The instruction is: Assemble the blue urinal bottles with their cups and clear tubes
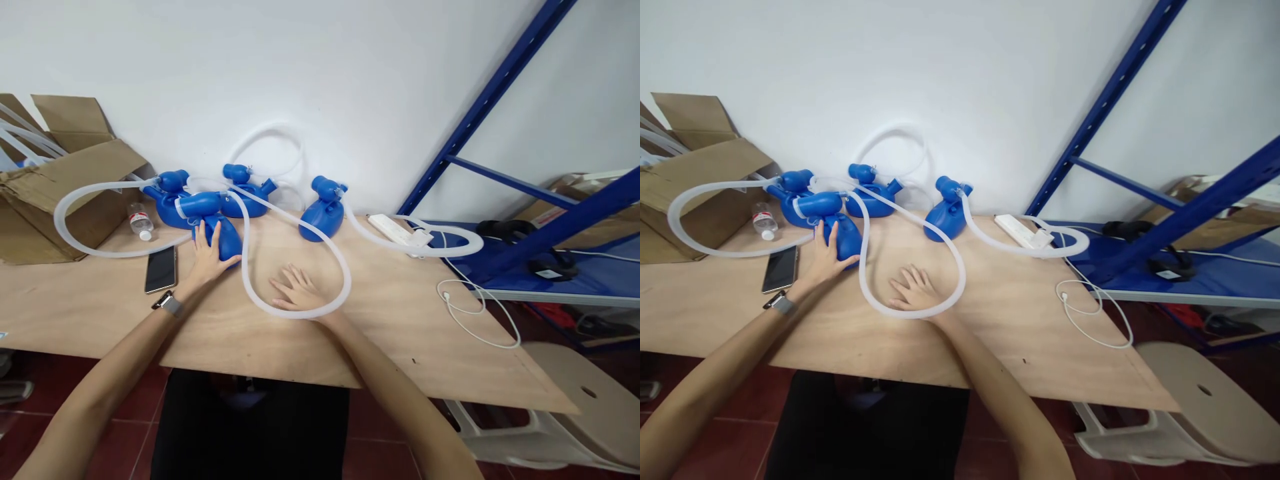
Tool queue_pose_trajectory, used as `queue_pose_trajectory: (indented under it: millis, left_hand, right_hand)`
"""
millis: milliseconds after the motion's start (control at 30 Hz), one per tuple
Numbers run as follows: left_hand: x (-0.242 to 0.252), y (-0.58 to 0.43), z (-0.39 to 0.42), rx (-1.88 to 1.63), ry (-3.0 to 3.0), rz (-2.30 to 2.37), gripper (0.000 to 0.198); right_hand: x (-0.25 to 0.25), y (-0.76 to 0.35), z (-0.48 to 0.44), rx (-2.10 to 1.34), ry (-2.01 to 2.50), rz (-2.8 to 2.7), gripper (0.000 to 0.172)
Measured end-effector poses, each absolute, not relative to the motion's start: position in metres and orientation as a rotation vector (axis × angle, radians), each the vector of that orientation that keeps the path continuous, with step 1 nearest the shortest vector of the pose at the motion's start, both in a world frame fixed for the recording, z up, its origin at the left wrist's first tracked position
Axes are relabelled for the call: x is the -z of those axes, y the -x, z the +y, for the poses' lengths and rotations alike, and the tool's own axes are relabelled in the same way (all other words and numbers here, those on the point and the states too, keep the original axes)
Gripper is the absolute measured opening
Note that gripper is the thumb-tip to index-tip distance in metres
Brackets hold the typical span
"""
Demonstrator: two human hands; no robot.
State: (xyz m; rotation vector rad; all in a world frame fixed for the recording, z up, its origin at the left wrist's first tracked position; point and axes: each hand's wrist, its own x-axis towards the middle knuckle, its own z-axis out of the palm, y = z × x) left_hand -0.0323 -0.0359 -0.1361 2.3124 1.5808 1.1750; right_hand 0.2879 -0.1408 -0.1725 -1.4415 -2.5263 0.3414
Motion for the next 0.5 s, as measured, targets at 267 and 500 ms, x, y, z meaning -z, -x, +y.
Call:
queue_pose_trajectory:
  millis: [267, 500]
  left_hand:
    - [0.164, 0.044, 0.004, -1.117, -2.46, 1.351, 0.145]
    - [0.173, 0.031, 0.013, -1.183, -2.275, 1.681, 0.114]
  right_hand:
    - [0.175, -0.357, -0.099, -0.351, 2.487, -1.645, 0.104]
    - [0.183, -0.402, -0.068, -0.19, 2.217, -1.426, 0.093]
